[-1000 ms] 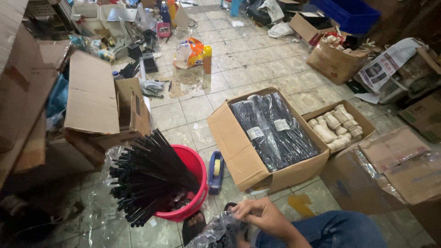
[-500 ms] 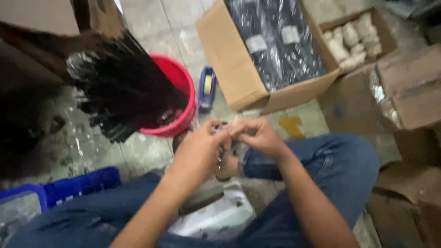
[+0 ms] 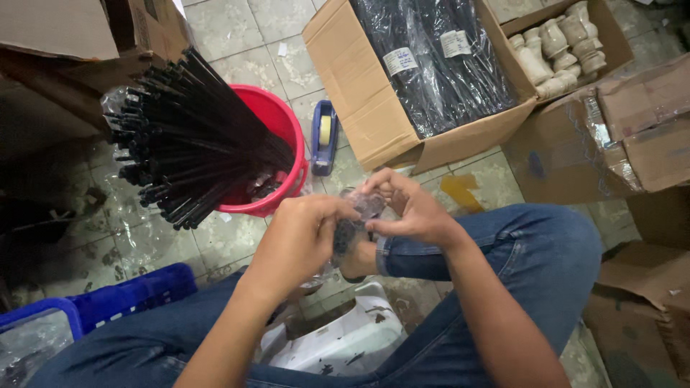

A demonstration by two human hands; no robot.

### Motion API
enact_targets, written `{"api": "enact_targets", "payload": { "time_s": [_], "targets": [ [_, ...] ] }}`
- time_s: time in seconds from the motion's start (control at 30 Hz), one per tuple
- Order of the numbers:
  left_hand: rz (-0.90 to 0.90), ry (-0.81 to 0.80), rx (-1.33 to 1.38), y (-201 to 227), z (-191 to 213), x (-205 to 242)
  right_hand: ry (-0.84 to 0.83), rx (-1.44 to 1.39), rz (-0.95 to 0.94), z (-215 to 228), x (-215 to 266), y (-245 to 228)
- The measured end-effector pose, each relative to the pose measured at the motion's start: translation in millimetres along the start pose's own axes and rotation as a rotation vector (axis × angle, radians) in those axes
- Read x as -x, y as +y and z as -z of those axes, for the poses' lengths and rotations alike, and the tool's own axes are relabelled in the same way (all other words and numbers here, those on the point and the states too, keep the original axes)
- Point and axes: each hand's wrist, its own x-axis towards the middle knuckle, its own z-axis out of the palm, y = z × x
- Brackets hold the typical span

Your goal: The person puts black plastic sticks into a clear plastic bag and then closes the bag by hand.

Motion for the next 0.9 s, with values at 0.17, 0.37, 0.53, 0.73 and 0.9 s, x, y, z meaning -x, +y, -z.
{"api": "enact_targets", "payload": {
  "time_s": [0.17,0.37,0.53,0.73,0.9],
  "targets": [
    [-0.023,-0.065,-0.004,18,9,0,0.169,0.02,-0.098,-10,1,-21],
    [0.044,-0.099,-0.08,30,11,-2,0.197,0.032,-0.091,4,2,11],
    [0.095,-0.076,-0.118,13,2,0,0.225,-0.006,-0.106,-14,0,-7],
    [0.018,-0.067,-0.079,20,3,-3,0.316,0.4,-0.233,10,3,19],
    [-0.191,-0.048,-0.027,6,0,3,0.394,0.189,0.079,-9,-1,2]
  ]
}}
